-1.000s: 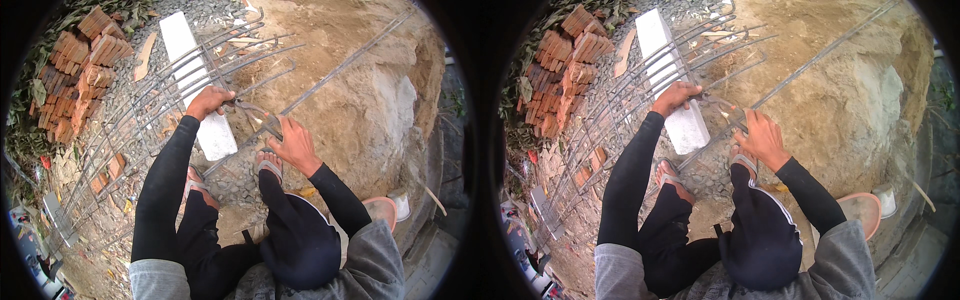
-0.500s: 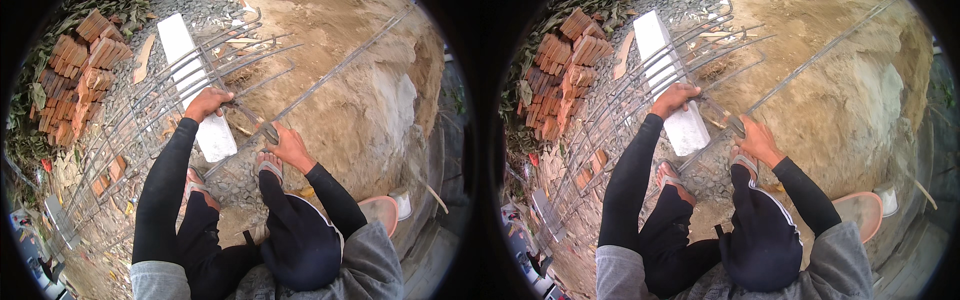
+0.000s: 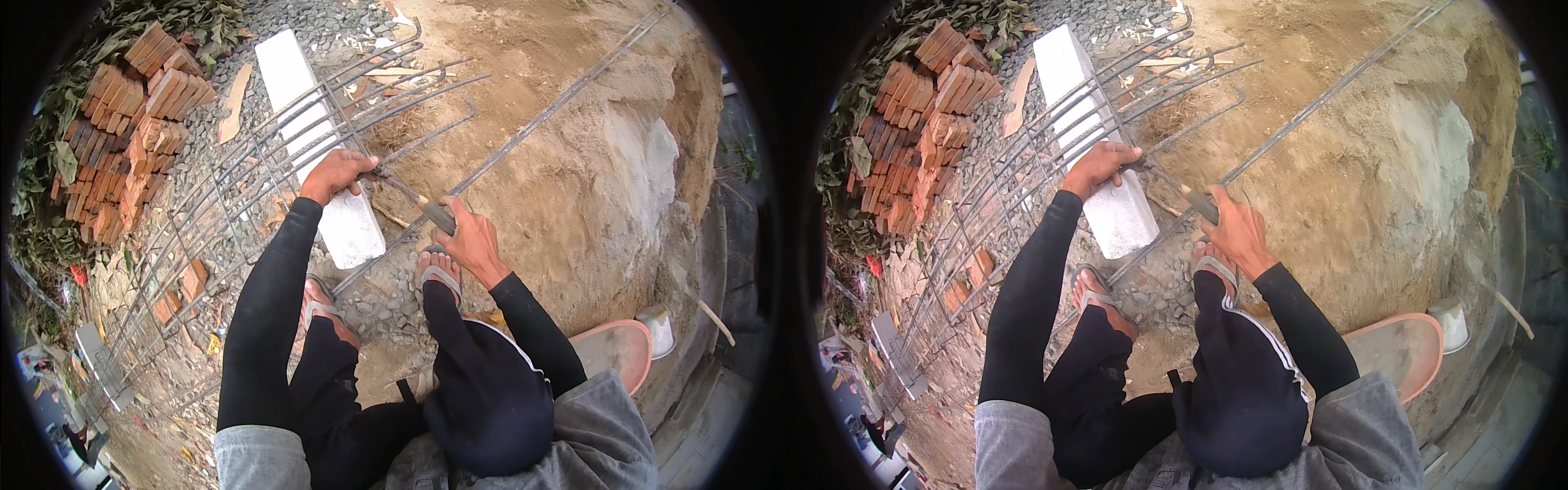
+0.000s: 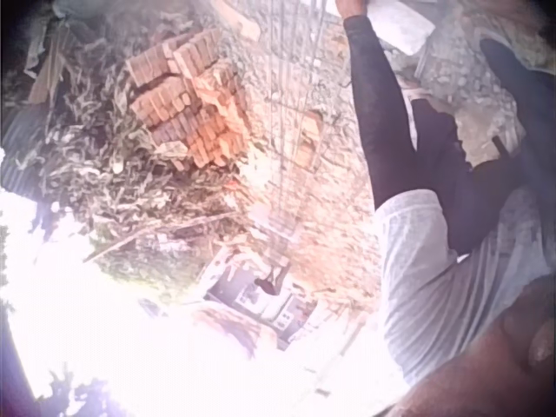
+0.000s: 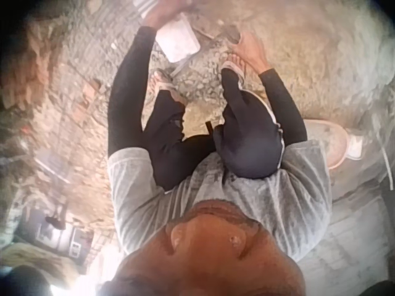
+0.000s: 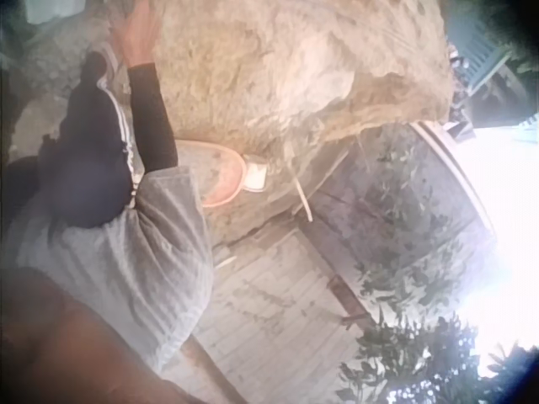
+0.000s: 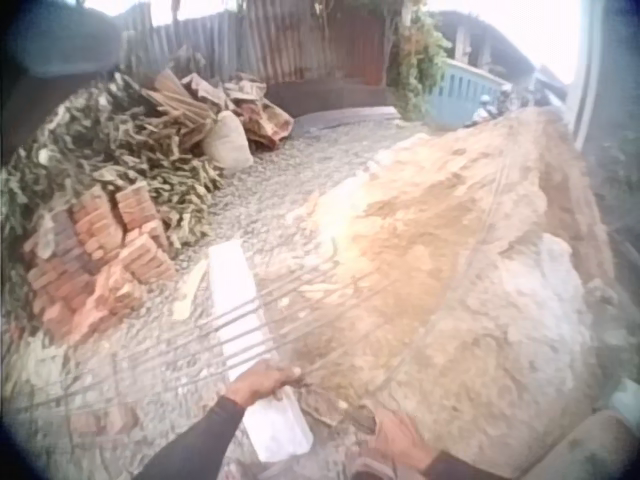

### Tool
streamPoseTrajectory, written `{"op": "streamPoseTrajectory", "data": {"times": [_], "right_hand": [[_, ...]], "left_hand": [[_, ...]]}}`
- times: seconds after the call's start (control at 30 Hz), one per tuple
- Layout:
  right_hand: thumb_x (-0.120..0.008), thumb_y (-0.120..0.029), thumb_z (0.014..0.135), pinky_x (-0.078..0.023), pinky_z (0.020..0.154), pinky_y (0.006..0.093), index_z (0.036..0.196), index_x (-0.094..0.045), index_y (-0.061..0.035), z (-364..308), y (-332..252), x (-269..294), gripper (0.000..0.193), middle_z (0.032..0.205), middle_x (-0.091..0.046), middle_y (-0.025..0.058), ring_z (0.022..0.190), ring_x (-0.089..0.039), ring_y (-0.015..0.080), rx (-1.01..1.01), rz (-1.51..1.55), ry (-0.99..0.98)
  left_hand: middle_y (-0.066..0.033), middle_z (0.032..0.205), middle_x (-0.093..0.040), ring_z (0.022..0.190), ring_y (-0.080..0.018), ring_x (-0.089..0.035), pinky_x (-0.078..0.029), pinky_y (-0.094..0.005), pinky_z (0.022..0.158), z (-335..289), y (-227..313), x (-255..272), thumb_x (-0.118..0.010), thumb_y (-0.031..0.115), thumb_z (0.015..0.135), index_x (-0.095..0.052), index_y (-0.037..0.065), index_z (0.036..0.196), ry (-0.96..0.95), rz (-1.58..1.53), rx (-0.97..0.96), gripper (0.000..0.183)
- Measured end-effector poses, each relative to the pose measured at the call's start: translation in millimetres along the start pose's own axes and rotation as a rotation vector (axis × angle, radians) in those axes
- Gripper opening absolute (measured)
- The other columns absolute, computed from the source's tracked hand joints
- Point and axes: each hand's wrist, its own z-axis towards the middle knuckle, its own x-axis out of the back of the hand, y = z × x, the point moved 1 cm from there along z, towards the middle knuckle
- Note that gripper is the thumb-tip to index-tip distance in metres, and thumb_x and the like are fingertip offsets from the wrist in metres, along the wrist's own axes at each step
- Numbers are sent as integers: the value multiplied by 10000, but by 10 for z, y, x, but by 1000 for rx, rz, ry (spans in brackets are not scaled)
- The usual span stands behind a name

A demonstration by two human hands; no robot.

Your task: The person prepares a rebar cage by positioning metal rings along straight rebar rods and securing them by hand with wire and a pair of pliers.

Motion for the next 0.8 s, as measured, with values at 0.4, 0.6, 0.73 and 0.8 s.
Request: {"op": "streamPoseTrajectory", "data": {"times": [0.4, 0.6, 0.73, 0.8], "right_hand": [[-738, -287, 821, -512, 591, 412, 1193, -547, 10, -50, -36, 71, 513, 852, -666, 137, 677, -642, 348, 374, -341, 385], [-659, -261, 910, -482, 593, 382, 1054, -592, 1, -47, 428, -269, 306, 785, -629, 101, 645, -604, 272, -231, 444, -27], [-615, -279, 935, -472, 622, 390, 1037, -630, 21, -371, 516, -309, 317, 722, -613, 117, 672, -617, 229, -323, 450, -79], [-605, -260, 930, -476, 651, 419, 1008, -640, 27, -555, 491, -204, 299, 770, -648, 173, 705, -648, 292, -239, 368, 53]], "left_hand": [[-53, 536, -597, 405, -82, -486, -299, -258, 399, 31, -69, 26, -701, 425, 877, -727, 8, 999, 3, -28, 9, 436], [-67, 725, -660, 439, -81, -468, -358, -253, 443, -19, 60, -38, -697, 398, 891, -708, -22, 1020, -19, -18, 36, 440], [-95, 924, -738, 452, -91, -472, -399, -249, 464, 23, 18, 4, -664, 386, 918, -694, -59, 1020, -32, -14, 18, 457], [-98, 926, -739, 448, -95, -497, -396, -248, 451, -10, 51, 3, -658, 385, 923, -694, -57, 1018, -29, 17, 5, 454]]}}
